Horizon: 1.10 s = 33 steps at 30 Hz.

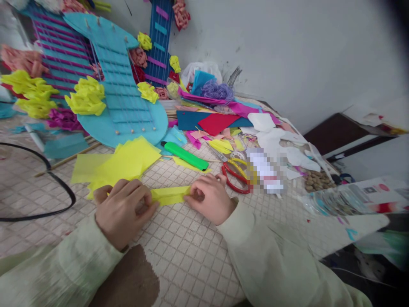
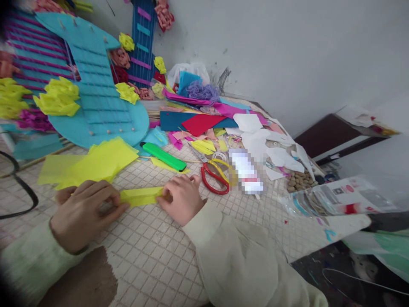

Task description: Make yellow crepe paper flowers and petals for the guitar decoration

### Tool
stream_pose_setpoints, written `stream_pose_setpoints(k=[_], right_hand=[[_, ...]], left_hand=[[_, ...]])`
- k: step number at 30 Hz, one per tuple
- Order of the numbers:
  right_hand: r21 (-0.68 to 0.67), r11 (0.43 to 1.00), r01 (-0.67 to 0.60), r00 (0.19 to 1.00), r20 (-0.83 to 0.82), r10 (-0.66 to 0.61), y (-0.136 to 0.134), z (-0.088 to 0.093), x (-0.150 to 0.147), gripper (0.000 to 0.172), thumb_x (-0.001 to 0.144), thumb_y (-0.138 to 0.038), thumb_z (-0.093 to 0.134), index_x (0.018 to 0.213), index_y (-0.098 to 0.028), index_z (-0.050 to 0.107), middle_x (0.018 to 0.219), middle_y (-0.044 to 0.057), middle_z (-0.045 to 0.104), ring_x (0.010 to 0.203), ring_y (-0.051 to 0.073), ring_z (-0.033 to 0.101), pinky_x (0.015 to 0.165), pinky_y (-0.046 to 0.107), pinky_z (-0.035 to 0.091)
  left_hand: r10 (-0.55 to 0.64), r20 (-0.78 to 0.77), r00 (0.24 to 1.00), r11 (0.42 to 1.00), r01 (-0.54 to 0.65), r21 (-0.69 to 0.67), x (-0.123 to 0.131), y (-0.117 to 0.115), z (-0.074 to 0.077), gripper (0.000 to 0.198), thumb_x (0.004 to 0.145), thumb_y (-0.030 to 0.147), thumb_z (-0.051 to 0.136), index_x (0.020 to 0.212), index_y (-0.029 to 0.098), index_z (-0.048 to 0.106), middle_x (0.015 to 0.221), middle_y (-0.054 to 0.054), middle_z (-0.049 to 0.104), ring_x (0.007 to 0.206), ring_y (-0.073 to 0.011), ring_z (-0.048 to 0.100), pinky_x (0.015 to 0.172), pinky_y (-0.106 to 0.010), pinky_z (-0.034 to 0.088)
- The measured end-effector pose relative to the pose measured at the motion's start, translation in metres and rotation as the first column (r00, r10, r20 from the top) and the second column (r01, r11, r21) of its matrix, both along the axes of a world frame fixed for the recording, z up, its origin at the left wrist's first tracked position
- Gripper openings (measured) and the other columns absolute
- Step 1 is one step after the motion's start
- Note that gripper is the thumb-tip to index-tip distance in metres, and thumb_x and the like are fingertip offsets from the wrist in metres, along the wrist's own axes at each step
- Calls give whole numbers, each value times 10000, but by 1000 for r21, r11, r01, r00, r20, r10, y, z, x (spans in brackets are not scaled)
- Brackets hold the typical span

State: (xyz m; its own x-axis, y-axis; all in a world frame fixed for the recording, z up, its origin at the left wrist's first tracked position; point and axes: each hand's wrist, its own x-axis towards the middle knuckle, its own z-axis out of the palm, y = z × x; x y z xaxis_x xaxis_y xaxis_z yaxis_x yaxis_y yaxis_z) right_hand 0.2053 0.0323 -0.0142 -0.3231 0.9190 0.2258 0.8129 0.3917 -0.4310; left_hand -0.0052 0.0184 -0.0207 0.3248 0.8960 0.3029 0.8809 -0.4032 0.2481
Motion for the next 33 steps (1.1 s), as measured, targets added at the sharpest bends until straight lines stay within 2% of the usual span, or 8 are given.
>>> stream_pose_setpoints(k=[3, 7, 11, 18, 23, 26, 29, 33], right_hand=[[124, 987, -106, 994, 52, 100, -3, 0, -2, 25, 770, -186, 603, 751, -197, 592, 766, -11, 573, 800, 152, 475, 760, 356, 211], [246, 930, -272, 956, 179, 233, -9, 1, -9, 230, 893, -161, 430, 868, -285, 622, 806, -5, 548, 794, 142, 434, 814, 386, 222], [269, 877, -398, 905, 271, 327, -13, 0, -17, 294, 934, -244, 355, 916, -368, 621, 912, 3, 559, 876, 176, 422, 888, 440, 192], [173, 912, -371, 915, 237, 327, -7, -3, -6, 250, 912, -294, 425, 814, -323, 653, 916, -21, 580, 935, 174, 411, 900, 439, 172], [214, 907, -363, 924, 207, 321, 4, 2, 16, 315, 801, -72, 508, 583, -252, 646, 790, -26, 567, 910, 164, 398, 879, 437, 157], [197, 905, -377, 916, 221, 334, 7, 6, 23, 322, 738, -21, 503, 545, -239, 641, 742, -11, 551, 869, 166, 399, 866, 439, 168], [155, 910, -385, 910, 230, 346, 6, 10, 24, 300, 694, -5, 492, 559, -229, 639, 724, -10, 547, 845, 163, 411, 864, 435, 180], [169, 909, -381, 917, 195, 348, 5, 13, 23, 218, 668, -45, 514, 615, -214, 639, 769, -5, 574, 853, 177, 430, 839, 420, 223]], left_hand=[[4, 1, 1000, 1000, -4, 10, -4, 0, 1, 189, 759, 338, 479, 610, 221, 468, 662, -27, 542, 707, -226, 473, 650, -370, 353], [-21, 26, 999, 1000, 21, -8, -7, 2, 1, 177, 756, 338, 477, 621, 226, 452, 665, -35, 529, 707, -234, 462, 646, -381, 363], [-24, 36, 999, 1000, 24, -18, -6, 2, 1, 164, 763, 318, 471, 628, 232, 439, 667, -31, 515, 704, -230, 453, 645, -384, 368], [-31, 25, 999, 999, 32, -33, -7, 2, 2, 187, 768, 340, 472, 618, 234, 441, 674, -32, 524, 704, -232, 454, 647, -386, 365], [-32, 38, 999, 999, 32, -19, -6, 1, 4, 169, 766, 336, 477, 633, 235, 448, 687, -35, 536, 709, -237, 469, 642, -380, 356], [-26, 33, 999, 999, 26, 23, -3, 0, 5, 65, 758, 278, 481, 762, 236, 530, 806, -52, 569, 786, -259, 492, 678, -401, 354], [-53, 22, 998, 997, 52, 52, 1, -2, 5, 252, 769, 217, 445, 971, 266, 586, 981, -74, 562, 913, -289, 481, 735, -432, 351], [-124, 25, 992, 992, 122, 41, 4, -3, 1, 313, 792, 156, 399, 944, 295, 635, 1074, -77, 547, 984, -297, 461, 779, -471, 338]])
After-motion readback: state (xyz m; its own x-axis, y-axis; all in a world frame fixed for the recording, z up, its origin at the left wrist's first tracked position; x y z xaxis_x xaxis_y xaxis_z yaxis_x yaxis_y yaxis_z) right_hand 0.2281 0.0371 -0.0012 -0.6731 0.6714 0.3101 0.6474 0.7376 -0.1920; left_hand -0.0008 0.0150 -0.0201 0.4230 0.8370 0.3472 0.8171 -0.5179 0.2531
